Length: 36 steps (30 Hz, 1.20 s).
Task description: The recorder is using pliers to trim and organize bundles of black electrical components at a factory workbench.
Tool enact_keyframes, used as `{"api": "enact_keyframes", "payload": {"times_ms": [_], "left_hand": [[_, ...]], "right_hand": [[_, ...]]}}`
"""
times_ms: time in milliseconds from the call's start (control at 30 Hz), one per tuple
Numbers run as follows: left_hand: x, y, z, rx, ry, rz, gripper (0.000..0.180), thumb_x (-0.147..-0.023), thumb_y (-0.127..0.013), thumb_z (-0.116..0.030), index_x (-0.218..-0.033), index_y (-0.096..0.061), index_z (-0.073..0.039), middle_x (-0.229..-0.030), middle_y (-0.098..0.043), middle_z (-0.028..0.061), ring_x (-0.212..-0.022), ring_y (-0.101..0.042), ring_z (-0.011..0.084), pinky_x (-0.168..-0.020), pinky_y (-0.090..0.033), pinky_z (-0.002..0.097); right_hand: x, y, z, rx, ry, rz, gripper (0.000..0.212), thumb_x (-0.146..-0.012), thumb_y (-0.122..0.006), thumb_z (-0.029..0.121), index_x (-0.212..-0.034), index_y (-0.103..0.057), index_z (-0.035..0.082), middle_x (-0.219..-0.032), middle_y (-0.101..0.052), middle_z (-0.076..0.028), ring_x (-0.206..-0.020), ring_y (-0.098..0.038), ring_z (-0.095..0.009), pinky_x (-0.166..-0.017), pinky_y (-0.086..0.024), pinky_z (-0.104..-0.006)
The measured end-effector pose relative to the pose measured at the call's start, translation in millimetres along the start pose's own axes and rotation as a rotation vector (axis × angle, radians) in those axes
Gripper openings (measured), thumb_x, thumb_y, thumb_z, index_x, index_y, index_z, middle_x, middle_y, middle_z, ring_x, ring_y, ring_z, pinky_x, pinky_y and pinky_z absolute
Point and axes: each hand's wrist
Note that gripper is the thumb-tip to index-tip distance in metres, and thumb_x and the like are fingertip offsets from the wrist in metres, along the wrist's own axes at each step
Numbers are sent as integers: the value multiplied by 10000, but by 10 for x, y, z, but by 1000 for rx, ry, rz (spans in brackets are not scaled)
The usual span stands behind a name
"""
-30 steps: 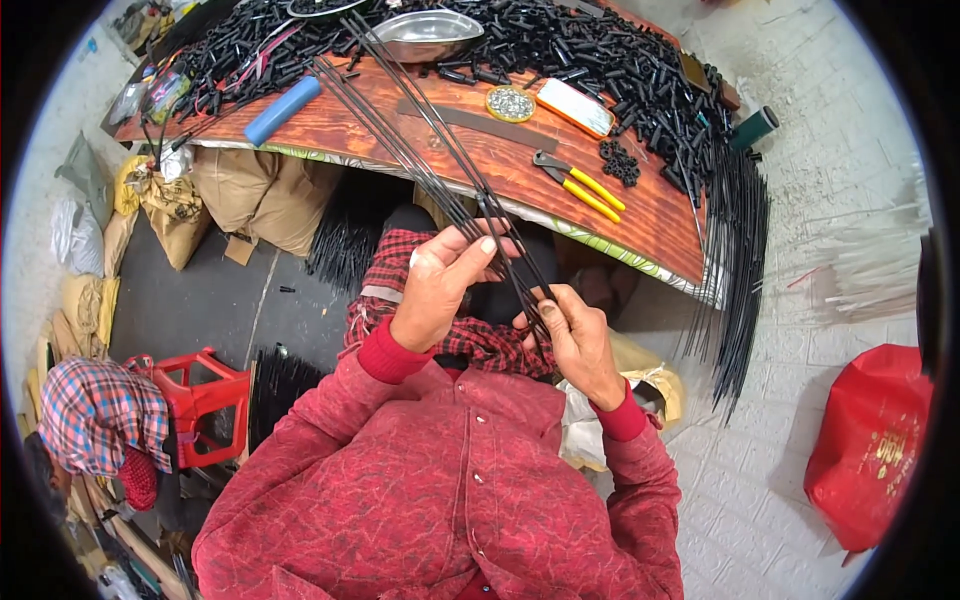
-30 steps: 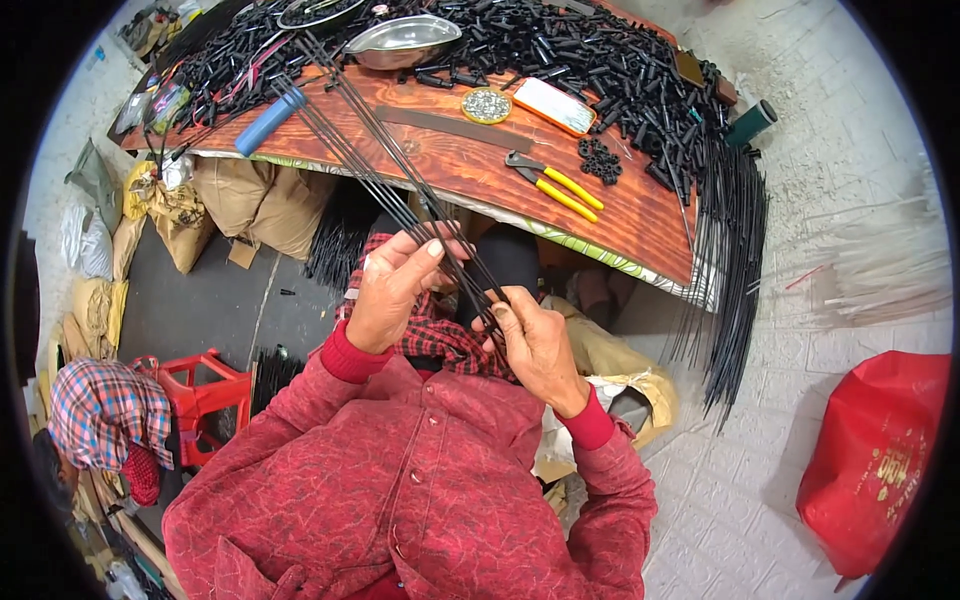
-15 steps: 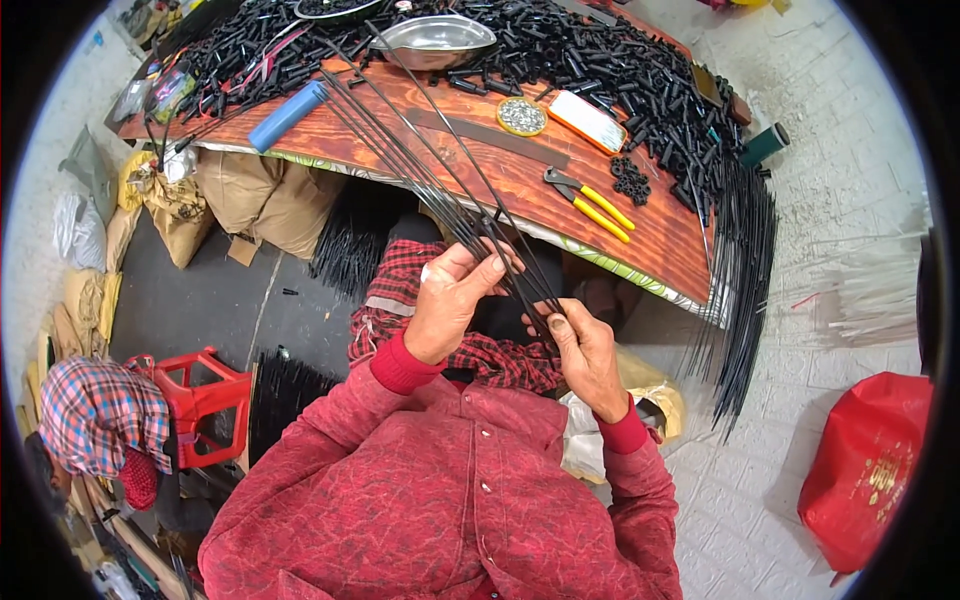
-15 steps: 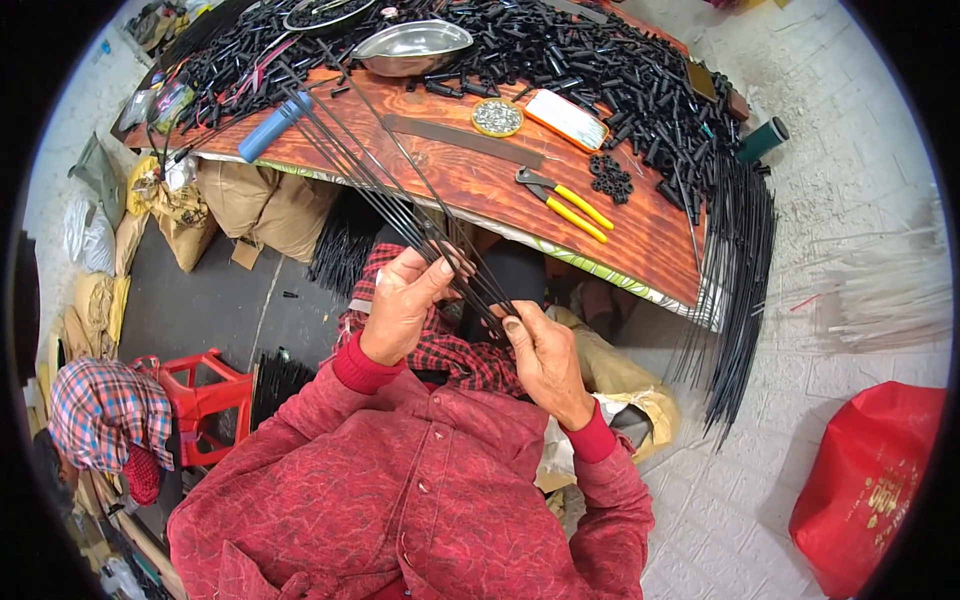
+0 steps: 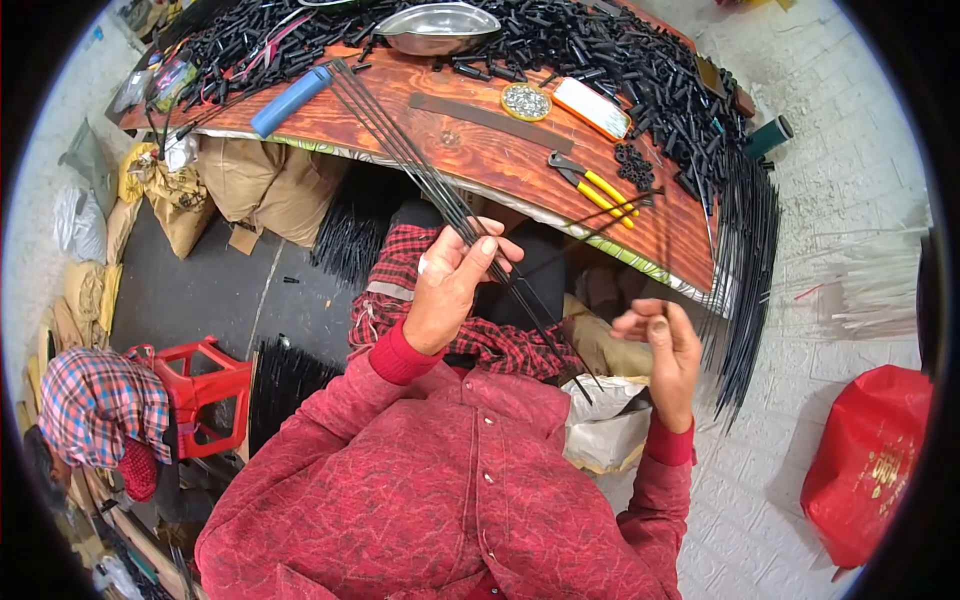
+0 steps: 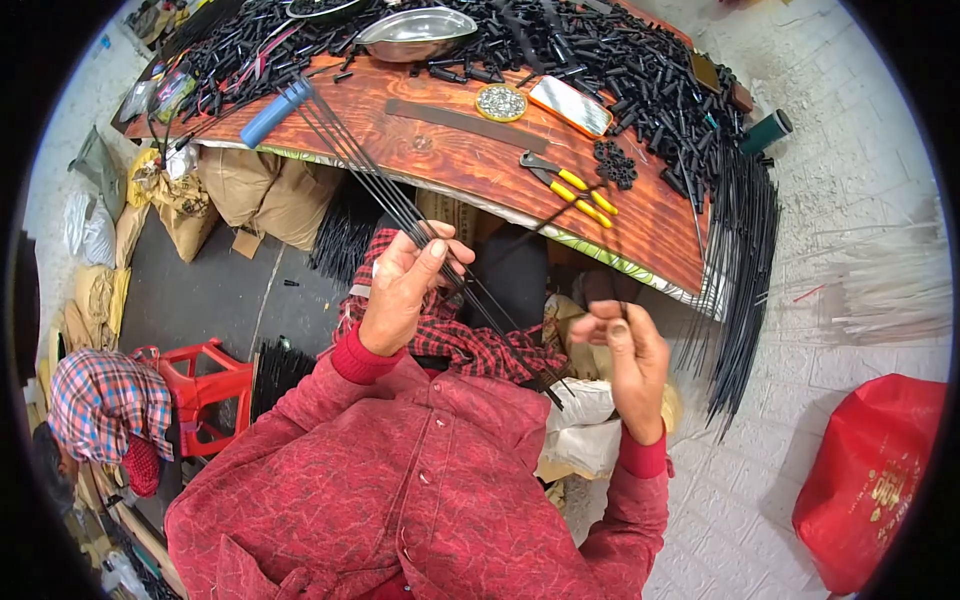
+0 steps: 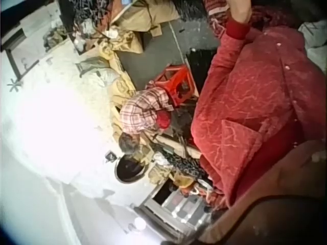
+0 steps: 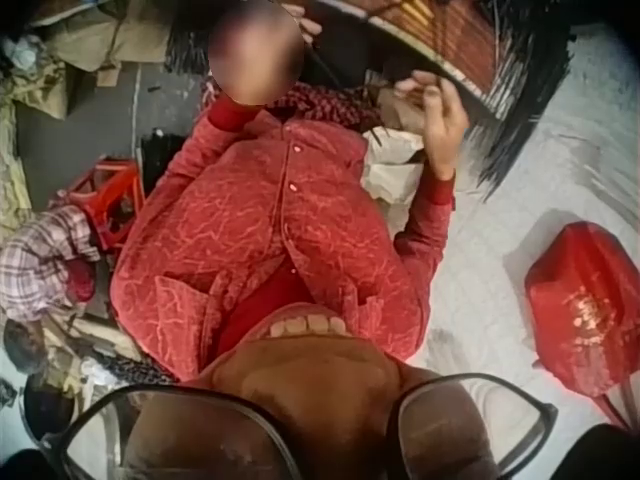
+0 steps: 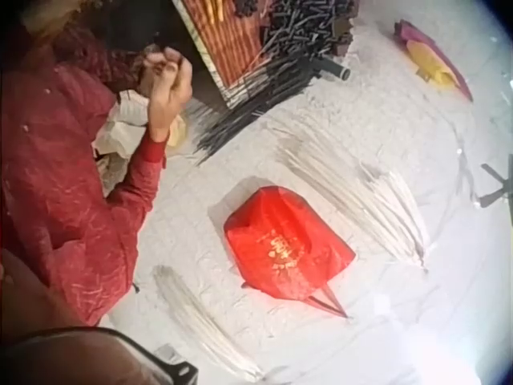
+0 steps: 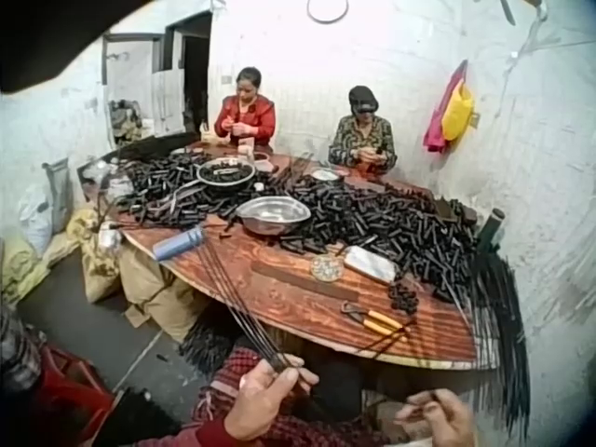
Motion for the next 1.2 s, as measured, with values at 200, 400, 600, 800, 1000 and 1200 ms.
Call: {"api": "enact_keyframes", "payload": {"times_ms": [200, 400, 600, 800, 1000, 1200], "left_hand": [[31, -14, -31, -96, 20, -18, 235, -994, -548, -210, -1165, -562, -50, -966, -677, 50, -871, -592, 82, -749, -471, 236], [73, -138, -191, 9, 43, 84, 209, -992, -553, -229, -1125, -567, -70, -966, -647, 47, -872, -613, 124, -715, -498, 242], [268, -220, -153, -75, 163, 112, 232, -981, -556, -245, -1140, -574, -78, -1067, -683, 100, -918, -650, 150, -725, -506, 270], [246, -226, -135, -42, 178, 142, 249, -976, -570, -227, -1164, -577, -63, -1085, -682, 119, -912, -653, 152, -722, -513, 251], [206, -205, -118, -50, 178, 152, 292, -969, -586, -227, -1205, -592, -56, -1088, -694, 111, -888, -648, 132, -752, -517, 269], [177, -132, 25, -25, 242, 194, 351, -958, -607, -211, -1257, -566, -31, -1071, -688, 125, -907, -665, 151, -731, -534, 262]], "right_hand": [[147, 149, 236, -56, 48, -100, 285, -1028, -457, 221, -1113, -549, -35, -792, -631, -96, -715, -616, -146, -696, -497, -272], [165, 33, 281, 7, 1, -76, 275, -1030, -455, 202, -1118, -550, -41, -848, -649, -100, -765, -640, -163, -762, -525, -300], [284, -293, -271, -177, -143, 174, 302, -1039, -429, 205, -1190, -526, -38, -1034, -677, -105, -915, -651, -156, -781, -520, -273], [269, -625, -263, -25, -51, 228, 273, -1037, -410, 161, -1201, -527, -23, -1050, -677, -102, -881, -664, -137, -750, -523, -243], [284, -756, -266, -22, -129, 245, 263, -1018, -401, 137, -1220, -483, -10, -931, -700, -103, -710, -688, -158, -656, -540, -283], [267, -745, -405, -79, -241, 346, 263, -1030, -384, 166, -1201, -483, -7, -869, -676, -91, -653, -650, -138, -609, -510, -260]]}}
Point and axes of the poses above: each hand's wrist, its own x-axis away from the middle knuckle, its own y-axis out of the back of the hand, z = x × y
